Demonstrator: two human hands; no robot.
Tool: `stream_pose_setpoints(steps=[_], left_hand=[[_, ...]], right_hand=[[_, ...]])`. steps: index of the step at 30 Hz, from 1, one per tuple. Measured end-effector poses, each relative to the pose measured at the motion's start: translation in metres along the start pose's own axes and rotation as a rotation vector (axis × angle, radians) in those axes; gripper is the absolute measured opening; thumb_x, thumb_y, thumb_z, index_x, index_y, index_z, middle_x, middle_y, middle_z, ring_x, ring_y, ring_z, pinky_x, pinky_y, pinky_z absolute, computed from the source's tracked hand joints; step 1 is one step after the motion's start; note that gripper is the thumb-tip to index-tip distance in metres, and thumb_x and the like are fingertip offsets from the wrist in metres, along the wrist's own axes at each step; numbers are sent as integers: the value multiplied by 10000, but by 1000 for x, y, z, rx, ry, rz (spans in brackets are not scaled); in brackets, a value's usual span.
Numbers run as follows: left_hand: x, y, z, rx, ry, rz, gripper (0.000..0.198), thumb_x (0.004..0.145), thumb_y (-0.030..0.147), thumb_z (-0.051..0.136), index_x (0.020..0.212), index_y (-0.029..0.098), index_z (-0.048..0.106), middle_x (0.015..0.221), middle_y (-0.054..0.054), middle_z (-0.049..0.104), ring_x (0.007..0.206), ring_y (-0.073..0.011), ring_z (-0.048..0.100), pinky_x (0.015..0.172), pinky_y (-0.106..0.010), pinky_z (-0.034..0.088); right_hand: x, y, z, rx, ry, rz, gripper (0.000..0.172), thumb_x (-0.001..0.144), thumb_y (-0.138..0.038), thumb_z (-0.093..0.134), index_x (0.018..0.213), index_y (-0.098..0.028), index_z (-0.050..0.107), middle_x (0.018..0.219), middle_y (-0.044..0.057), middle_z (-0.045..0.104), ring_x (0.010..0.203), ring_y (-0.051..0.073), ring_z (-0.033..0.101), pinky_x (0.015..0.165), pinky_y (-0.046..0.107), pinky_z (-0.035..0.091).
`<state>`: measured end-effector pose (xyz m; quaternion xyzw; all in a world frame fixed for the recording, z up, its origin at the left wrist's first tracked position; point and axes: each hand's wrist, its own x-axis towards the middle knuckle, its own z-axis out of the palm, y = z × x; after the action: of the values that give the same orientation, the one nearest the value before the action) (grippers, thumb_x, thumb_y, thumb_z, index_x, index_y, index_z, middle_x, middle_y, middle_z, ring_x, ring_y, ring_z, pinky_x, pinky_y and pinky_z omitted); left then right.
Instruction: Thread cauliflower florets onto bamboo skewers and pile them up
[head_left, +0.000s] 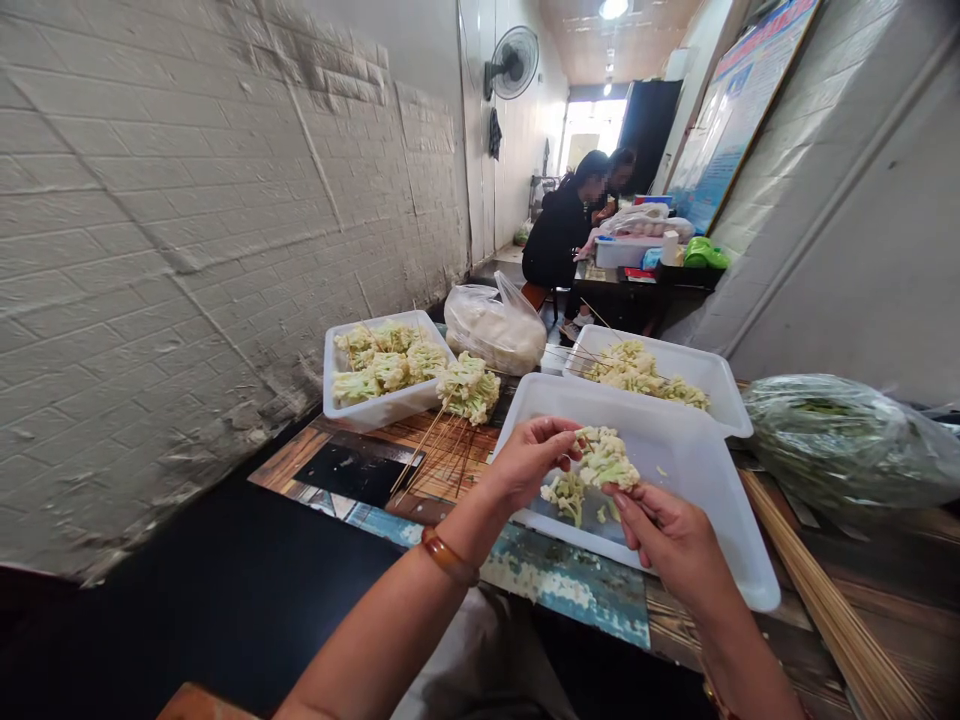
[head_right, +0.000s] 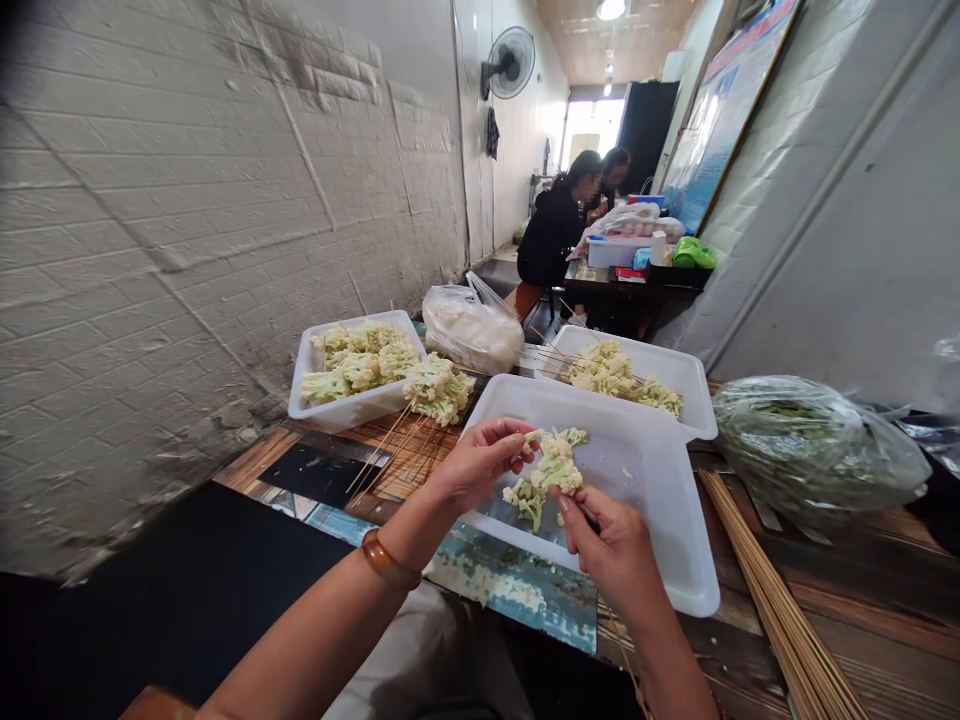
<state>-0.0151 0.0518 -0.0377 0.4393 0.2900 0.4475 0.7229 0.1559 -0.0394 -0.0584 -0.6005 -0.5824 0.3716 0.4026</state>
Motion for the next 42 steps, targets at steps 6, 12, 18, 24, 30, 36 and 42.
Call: stream_pose_setpoints(steps=[6,12,18,24,30,36,42], left_hand=[[1,-7,-4,33,36,47,361,606,340,815,859,109,703,722,-40,651,642,-101,559,638,-249,402],[-1,-15,-12,38,82,10,359,614,353,809,864,117,707,717,-36,646,650,-98,553,648,-248,402],[5,1,-6,100,56,65,352,619,350,800,855,108,704,720,-36,630,646,-100,537,619,-244,400],[7,2,-2,90,44,48,360,612,356,806,859,115,702,750,-42,639,672,-109,552,633,-248,399],[5,5,1,11,50,15,336,606,327,816,847,121,705,756,-48,658,675,-104,550,629,-240,382],[2,9,2,-76,12,-9,309,625,339,803,817,114,712,795,-67,679,686,-109,563,597,-234,361],[1,6,-1,-133,10,-21,315,641,335,794,859,119,722,808,-74,692,712,-120,582,616,-238,387]], right_hand=[[0,4,5,47,-7,27,361,879,-483,507,891,-149,642,504,-63,471,385,83,420,413,221,313],[-1,8,9,59,-33,86,393,865,-529,509,742,-164,591,485,-66,443,377,74,394,417,221,292],[4,-5,-5,90,6,64,401,856,-552,515,805,-165,604,490,-69,429,397,77,372,417,220,277],[1,-10,-5,104,21,84,420,848,-547,520,895,-148,641,489,-71,425,399,79,350,416,226,274],[-2,-13,0,75,12,52,424,858,-526,508,924,-136,661,484,-66,429,399,84,371,421,229,292],[1,-16,4,54,63,53,422,829,-555,518,727,-162,636,454,-61,412,390,83,354,402,230,265],[-3,-17,8,29,106,32,430,819,-563,513,779,-168,677,451,-56,424,393,94,364,414,239,287]])
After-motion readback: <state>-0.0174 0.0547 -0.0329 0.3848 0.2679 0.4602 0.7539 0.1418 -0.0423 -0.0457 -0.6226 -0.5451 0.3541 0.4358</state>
